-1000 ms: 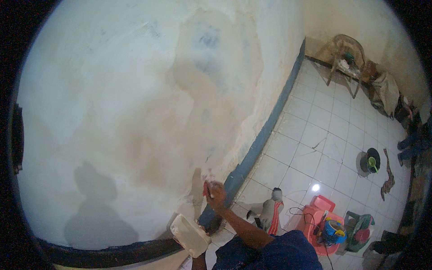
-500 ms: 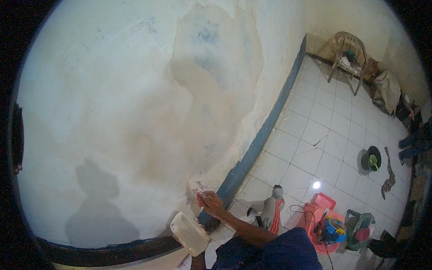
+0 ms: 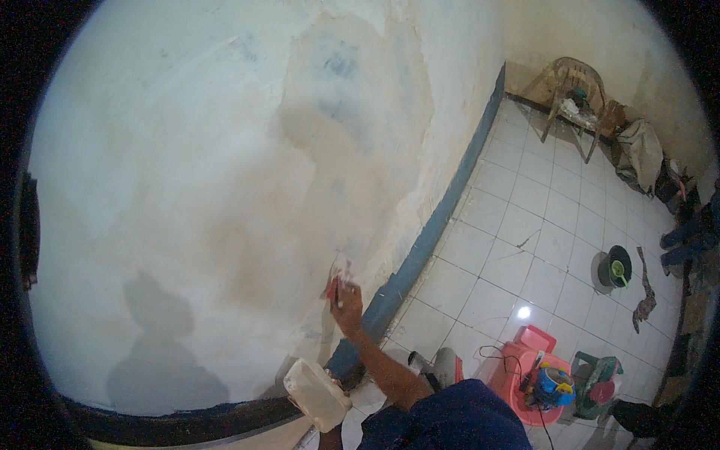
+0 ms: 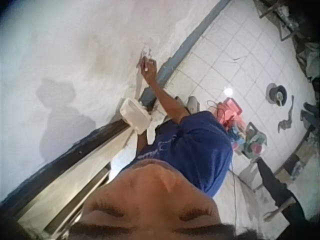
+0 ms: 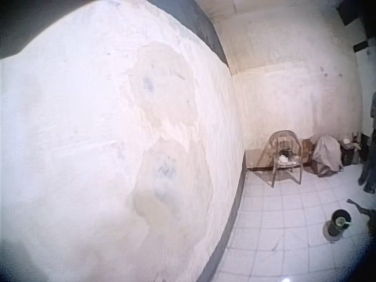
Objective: The person applies plaster to a wall using a scraper, frequently picking up more material from a small white container held in the left hand.
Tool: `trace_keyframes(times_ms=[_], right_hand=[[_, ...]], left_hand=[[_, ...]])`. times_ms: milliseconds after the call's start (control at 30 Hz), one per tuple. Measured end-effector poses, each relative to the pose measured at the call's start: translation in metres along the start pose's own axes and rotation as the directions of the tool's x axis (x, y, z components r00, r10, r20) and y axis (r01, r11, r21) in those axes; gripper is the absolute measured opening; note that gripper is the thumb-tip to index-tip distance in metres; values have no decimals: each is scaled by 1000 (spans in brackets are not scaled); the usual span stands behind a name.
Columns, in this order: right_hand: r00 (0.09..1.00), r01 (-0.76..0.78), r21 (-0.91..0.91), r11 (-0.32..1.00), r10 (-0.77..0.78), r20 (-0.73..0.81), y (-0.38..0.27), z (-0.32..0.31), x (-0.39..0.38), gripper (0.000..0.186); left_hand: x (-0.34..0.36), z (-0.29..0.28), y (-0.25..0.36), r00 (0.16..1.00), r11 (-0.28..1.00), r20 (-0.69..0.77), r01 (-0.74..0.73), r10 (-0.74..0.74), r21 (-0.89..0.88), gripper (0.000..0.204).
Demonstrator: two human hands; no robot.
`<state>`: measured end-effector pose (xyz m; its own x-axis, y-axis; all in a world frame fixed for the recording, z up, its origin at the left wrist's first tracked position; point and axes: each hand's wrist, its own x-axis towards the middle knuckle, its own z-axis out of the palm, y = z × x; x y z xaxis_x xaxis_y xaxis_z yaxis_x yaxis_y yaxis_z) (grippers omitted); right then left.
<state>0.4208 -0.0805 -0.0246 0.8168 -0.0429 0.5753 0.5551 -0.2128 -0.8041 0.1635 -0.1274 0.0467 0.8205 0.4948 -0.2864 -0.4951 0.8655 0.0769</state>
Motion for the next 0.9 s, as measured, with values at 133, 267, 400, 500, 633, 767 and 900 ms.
trace_keyframes(times_ms=[133,267,400,500,633,767,900], right_hand=[[994,-32,88,996,22,109,-31,-19,-51,43],[969,-51,148,988,13,247,-33,-48,-64,44],[994,-26,-1,1000,26,108,-18,-41,-16,48],[998,58,-40,998,-57,31,10,-21,32,53],[991,105,22,994,-103,-88,28,9,64,56],[994,105,19,994,-106,2,17,24,23,63],[986,106,48,993,-111,125,-14,22,-37,67]], left_hand=[[-4,2,3,999,996,1,38,-39,-86,104],[-4,23,-5,998,997,14,63,-62,-43,101],[-10,35,-8,996,1000,-89,6,-5,7,97],[-13,0,4,998,998,12,63,-63,-3,99],[-26,-64,20,1000,999,-1,9,-9,-47,100],[-42,-86,32,997,999,-75,-10,8,-34,102],[-44,-88,34,993,999,-117,-35,37,18,103]])
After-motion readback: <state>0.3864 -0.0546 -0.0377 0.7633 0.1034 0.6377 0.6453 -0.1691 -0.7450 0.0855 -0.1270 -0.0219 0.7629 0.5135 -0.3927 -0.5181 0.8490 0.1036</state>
